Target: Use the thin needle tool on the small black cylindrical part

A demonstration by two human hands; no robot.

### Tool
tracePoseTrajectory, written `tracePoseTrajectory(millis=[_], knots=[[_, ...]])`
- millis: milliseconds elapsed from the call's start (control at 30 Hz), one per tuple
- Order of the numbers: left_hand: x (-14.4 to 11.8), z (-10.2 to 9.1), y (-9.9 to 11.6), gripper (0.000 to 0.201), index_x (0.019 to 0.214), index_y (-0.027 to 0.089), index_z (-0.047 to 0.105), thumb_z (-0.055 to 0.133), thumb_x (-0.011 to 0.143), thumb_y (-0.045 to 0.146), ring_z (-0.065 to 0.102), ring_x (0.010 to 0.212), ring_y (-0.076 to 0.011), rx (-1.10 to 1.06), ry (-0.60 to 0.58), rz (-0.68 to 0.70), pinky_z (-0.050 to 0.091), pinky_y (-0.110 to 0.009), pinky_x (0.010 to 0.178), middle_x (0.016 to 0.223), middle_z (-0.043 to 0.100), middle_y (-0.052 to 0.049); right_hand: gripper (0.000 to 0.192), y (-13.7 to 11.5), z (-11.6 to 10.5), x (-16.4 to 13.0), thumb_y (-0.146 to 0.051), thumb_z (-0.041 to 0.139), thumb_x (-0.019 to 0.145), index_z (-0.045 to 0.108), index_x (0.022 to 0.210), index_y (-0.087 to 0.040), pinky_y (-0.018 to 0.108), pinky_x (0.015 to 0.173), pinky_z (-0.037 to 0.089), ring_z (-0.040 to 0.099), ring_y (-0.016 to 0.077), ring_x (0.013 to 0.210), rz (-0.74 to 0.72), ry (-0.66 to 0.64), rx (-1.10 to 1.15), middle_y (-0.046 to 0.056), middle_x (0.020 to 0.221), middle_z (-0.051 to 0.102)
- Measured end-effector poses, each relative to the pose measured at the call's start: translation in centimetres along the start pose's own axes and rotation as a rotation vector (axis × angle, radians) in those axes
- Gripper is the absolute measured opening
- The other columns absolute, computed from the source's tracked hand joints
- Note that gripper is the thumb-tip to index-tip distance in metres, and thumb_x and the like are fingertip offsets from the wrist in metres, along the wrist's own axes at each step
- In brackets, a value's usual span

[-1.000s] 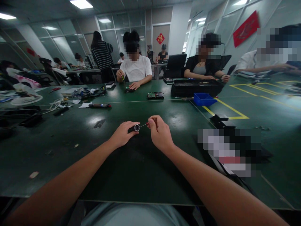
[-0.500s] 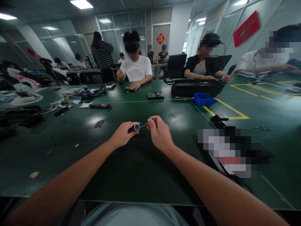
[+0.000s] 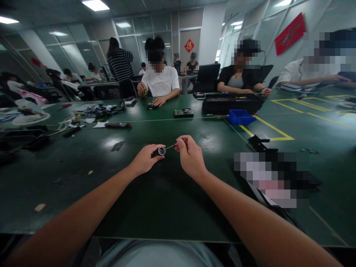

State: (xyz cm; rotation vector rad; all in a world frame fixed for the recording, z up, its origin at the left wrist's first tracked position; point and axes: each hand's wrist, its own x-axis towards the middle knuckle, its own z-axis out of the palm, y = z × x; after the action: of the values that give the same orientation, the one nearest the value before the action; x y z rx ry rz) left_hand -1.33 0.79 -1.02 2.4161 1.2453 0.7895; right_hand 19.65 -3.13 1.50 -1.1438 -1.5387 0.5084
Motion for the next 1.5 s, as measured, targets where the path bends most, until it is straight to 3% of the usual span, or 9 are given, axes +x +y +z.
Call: tracePoseTrajectory(millis=[267, 433, 733, 967, 1133, 1300, 1433, 1500], knots=[[0.04, 0.23, -0.14, 0.04, 0.128, 0.023, 0.062, 0.069, 0.09, 0.032, 0.06, 0.108, -0.024, -0.005, 0.01, 0.005, 0.042, -0.042, 0.099, 0.115, 0.069, -0.004, 0.025, -0.02, -0.11, 0.21, -0.041, 0.048, 0.098, 0.062, 0.094, -0.021, 0.032, 0.07, 0.049, 0.068, 0.0188, 0.074, 0.046, -0.004, -0.03, 0.004, 0.08, 0.072], [-0.05, 0.23, -0.21, 0.04, 0.128, 0.025, 0.062, 0.069, 0.09, 0.032, 0.06, 0.107, -0.0242, -0.005, 0.015, 0.009, 0.042, -0.043, 0.099, 0.115, 0.069, -0.004, 0.032, -0.62, -0.54, 0.42, -0.049, 0.06, 0.09, 0.065, 0.079, -0.02, 0.031, 0.058, 0.042, 0.061, 0.0169, 0.058, 0.073, -0.006, -0.16, 0.002, 0.065, 0.068], [-0.04, 0.29, -0.2, 0.036, 0.124, 0.024, 0.064, 0.07, 0.089, 0.029, 0.061, 0.103, -0.0234, 0.009, 0.007, 0.028, 0.043, -0.042, 0.098, 0.11, 0.069, -0.004, 0.01, -0.73, -0.6, -0.23, -0.024, 0.052, 0.092, 0.061, 0.089, -0.021, 0.031, 0.069, 0.047, 0.064, 0.0177, 0.075, -0.216, -0.148, -0.165, 0.003, 0.082, 0.068], [-0.16, 0.35, 0.19, 0.036, 0.124, 0.023, 0.063, 0.07, 0.089, 0.032, 0.061, 0.104, -0.0241, 0.009, -0.001, 0.041, 0.043, -0.043, 0.098, 0.111, 0.07, -0.005, 0.03, -0.78, -0.52, -0.12, -0.04, 0.044, 0.1, 0.064, 0.087, -0.021, 0.029, 0.056, 0.039, 0.058, 0.0157, 0.056, -0.1, -0.076, -0.194, 0.0, 0.062, 0.061], [-0.09, 0.37, 0.01, 0.036, 0.124, 0.023, 0.063, 0.07, 0.089, 0.029, 0.061, 0.105, -0.024, 0.005, 0.025, 0.029, 0.044, -0.042, 0.097, 0.112, 0.069, -0.005, 0.025, -0.59, -0.36, -0.02, -0.031, 0.042, 0.099, 0.059, 0.113, -0.02, 0.031, 0.063, 0.042, 0.063, 0.0183, 0.066, -0.108, -0.09, -0.186, 0.003, 0.076, 0.068], [-0.03, 0.3, -0.01, 0.035, 0.123, 0.024, 0.064, 0.07, 0.088, 0.029, 0.062, 0.103, -0.0237, 0.007, 0.029, 0.015, 0.045, -0.041, 0.097, 0.111, 0.069, -0.004, 0.029, -0.8, -0.53, -0.19, -0.036, 0.038, 0.102, 0.063, 0.099, -0.022, 0.032, 0.065, 0.043, 0.064, 0.0186, 0.07, -0.093, -0.115, -0.177, 0.003, 0.079, 0.068], [-0.06, 0.14, 0.07, 0.036, 0.125, 0.023, 0.063, 0.069, 0.09, 0.03, 0.061, 0.106, -0.0234, -0.012, 0.045, 0.009, 0.045, -0.04, 0.097, 0.114, 0.069, -0.005, 0.022, -0.75, -0.38, -0.26, -0.034, 0.045, 0.098, 0.06, 0.109, -0.021, 0.033, 0.067, 0.045, 0.065, 0.019, 0.071, -0.055, -0.081, -0.116, 0.004, 0.082, 0.069], [-0.1, 0.13, 0.12, 0.037, 0.126, 0.023, 0.062, 0.068, 0.09, 0.031, 0.061, 0.107, -0.0236, -0.007, 0.054, 0.001, 0.045, -0.039, 0.096, 0.116, 0.068, -0.005, 0.021, -0.51, -0.21, -0.16, -0.036, 0.05, 0.096, 0.061, 0.104, -0.02, 0.034, 0.069, 0.048, 0.065, 0.0192, 0.073, 0.01, -0.051, 0.002, 0.004, 0.082, 0.07]])
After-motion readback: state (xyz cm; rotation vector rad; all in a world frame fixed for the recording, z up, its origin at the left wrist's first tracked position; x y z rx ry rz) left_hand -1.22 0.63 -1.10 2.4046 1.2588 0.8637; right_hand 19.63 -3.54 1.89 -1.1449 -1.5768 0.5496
